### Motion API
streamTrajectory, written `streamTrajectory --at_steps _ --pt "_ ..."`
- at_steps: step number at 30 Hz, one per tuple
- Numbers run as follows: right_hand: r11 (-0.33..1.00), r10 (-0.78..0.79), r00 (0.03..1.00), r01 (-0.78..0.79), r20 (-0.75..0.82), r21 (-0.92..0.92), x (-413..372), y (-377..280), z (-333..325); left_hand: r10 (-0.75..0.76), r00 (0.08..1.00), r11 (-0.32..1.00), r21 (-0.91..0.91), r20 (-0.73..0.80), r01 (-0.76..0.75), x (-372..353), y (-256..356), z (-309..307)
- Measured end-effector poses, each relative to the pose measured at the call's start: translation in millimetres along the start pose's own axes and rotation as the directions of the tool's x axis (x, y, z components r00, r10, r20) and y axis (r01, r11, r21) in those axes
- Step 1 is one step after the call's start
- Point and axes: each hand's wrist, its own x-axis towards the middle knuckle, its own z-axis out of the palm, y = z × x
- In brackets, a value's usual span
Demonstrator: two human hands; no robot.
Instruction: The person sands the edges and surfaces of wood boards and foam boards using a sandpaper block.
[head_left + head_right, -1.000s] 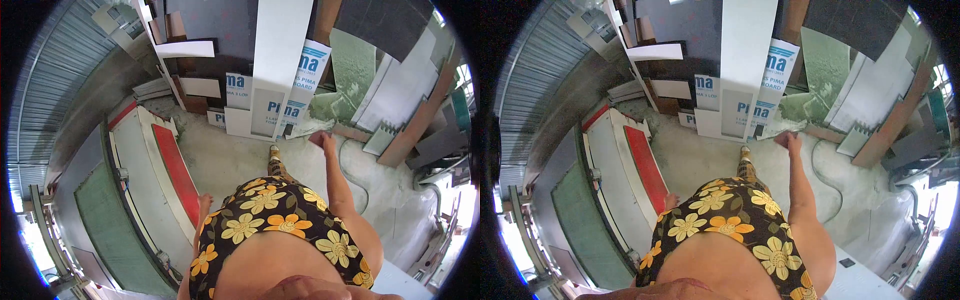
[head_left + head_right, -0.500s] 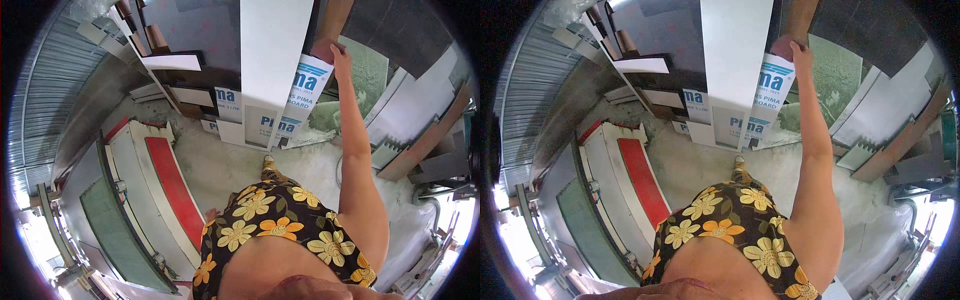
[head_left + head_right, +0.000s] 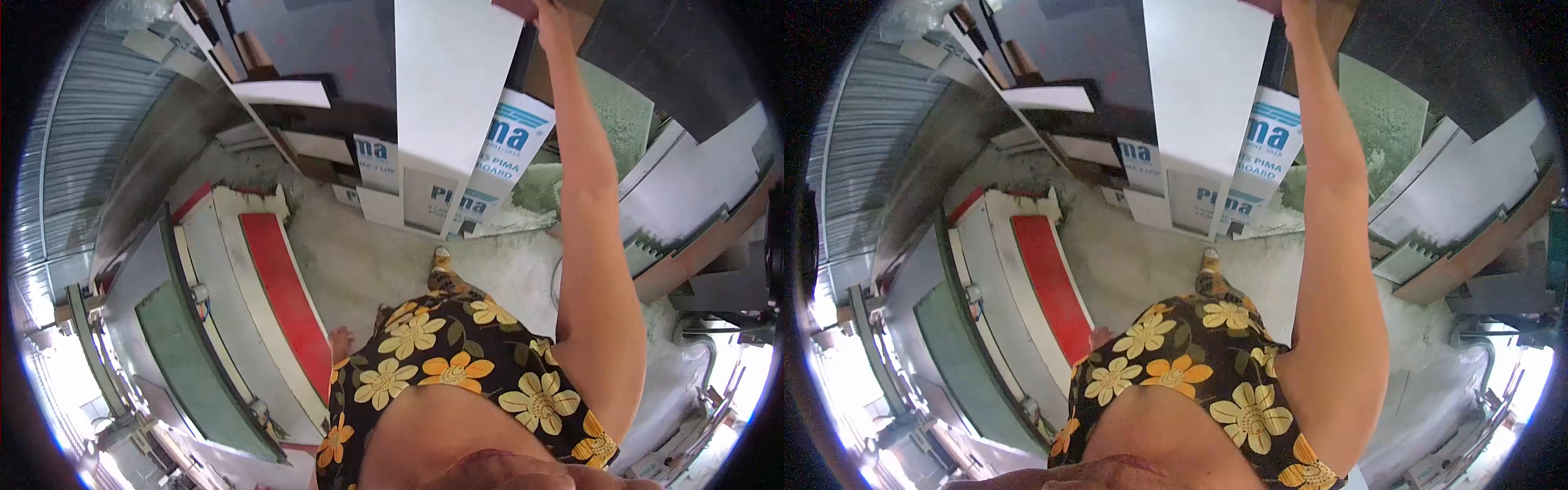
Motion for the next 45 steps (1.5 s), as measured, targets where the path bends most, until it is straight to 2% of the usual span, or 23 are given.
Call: streamTrajectory --at_steps 4,7,10,19,20,21,22,24,25,28,29,30,31,33,35,36,37,38,39,40,42,44,45 --pt "0.993 0.064 0.989 -0.049 -0.135 0.11 0 -12 19 0.122 0.988 0.992 0.038 -0.095 -0.119 -25 26 21" --pt "0.994 -0.018 1.0 0.018 0.002 0.109 17 5 15 0.265 0.95 0.946 0.234 -0.166 -0.223 -50 48 43" --pt "0.96 0.022 0.999 -0.011 -0.035 0.281 19 9 21 0.339 0.929 0.898 0.344 -0.149 -0.273 -70 63 53" --pt "0.877 -0.239 0.967 0.179 0.083 0.446 16 26 9 0.45 0.893 0.787 0.475 -0.006 -0.393 -82 127 90" --pt "0.857 -0.514 0.857 0.51 0.05 0.073 15 31 2 0.47 0.883 0.787 0.461 -0.019 -0.409 -93 140 97" --pt "0.612 -0.732 0.668 0.731 0.133 -0.303 13 36 -8 0.491 0.871 0.785 0.448 -0.031 -0.427 -105 154 106" --pt "0.202 -0.839 0.447 0.785 0.31 -0.585 7 34 -10 0.513 0.857 0.783 0.433 -0.043 -0.447 -106 163 113" --pt "0.094 -0.881 0.352 0.785 0.315 -0.612 -18 23 -8 0.656 0.754 0.616 0.545 0.044 -0.568 -81 173 110" --pt "0.041 -0.899 0.303 0.778 0.318 -0.626 -36 14 -6 0.661 0.748 0.615 0.526 0.062 -0.587 -90 187 114" --pt "0.119 -0.877 0.404 0.708 0.262 -0.696 -74 2 -2 0.7 0.702 0.57 0.489 0.133 -0.661 -135 244 125" --pt "0.581 -0.765 0.643 0.716 0.041 -0.388 -83 3 -2 0.716 0.684 0.58 0.424 0.142 -0.695 -147 259 126" --pt "0.851 -0.52 0.853 0.522 -0.05 0.055 -94 2 -2 0.735 0.661 0.584 0.355 0.15 -0.73 -159 273 126" --pt "0.851 -0.221 0.975 0.184 0.018 0.492 -101 -2 -1 0.756 0.635 0.582 0.284 0.158 -0.762 -172 288 127" --pt "0.93 -0.025 0.996 0.054 -0.085 0.364 -160 -41 19 0.856 0.486 0.452 0.2 0.177 -0.869 -203 318 131" --pt "0.907 -0.411 0.899 0.387 -0.149 -0.166 -194 -57 17 0.939 0.298 0.264 0.195 0.172 -0.944 -244 344 132" --pt "0.502 -0.766 0.64 0.656 0.062 -0.564 -204 -48 5 0.968 0.187 0.146 0.232 0.166 -0.962 -267 355 132" --pt "-0.102 -0.858 0.313 0.672 0.406 -0.734 -214 -43 -1 0.989 0.044 0.01 0.232 0.138 -0.973 -291 364 134" --pt "0.291 -0.878 0.439 0.803 0.187 -0.52 -230 -46 6 0.989 -0.101 -0.125 0.237 0.109 -0.963 -316 372 137" --pt "0.595 -0.795 0.606 0.787 0.022 -0.165 -257 -52 22 0.979 -0.167 -0.189 0.215 0.114 -0.958 -348 378 139" --pt "0.754 -0.656 0.755 0.655 -0.005 0.051 -282 -65 29 0.964 -0.234 -0.254 0.191 0.124 -0.948 -376 381 143" --pt "0.795 -0.291 0.955 0.275 -0.058 0.541 -330 -90 43 0.906 -0.406 -0.421 0.148 0.118 -0.895 -410 388 151" --pt "0.707 -0.402 0.916 0.321 -0.016 0.63 -344 -78 41 0.722 -0.69 -0.682 0.234 0.061 -0.693 -429 403 168" --pt "0.722 -0.356 0.934 0.294 -0.028 0.626 -369 -93 43 0.595 -0.803 -0.778 0.282 0.041 -0.562 -439 404 174"
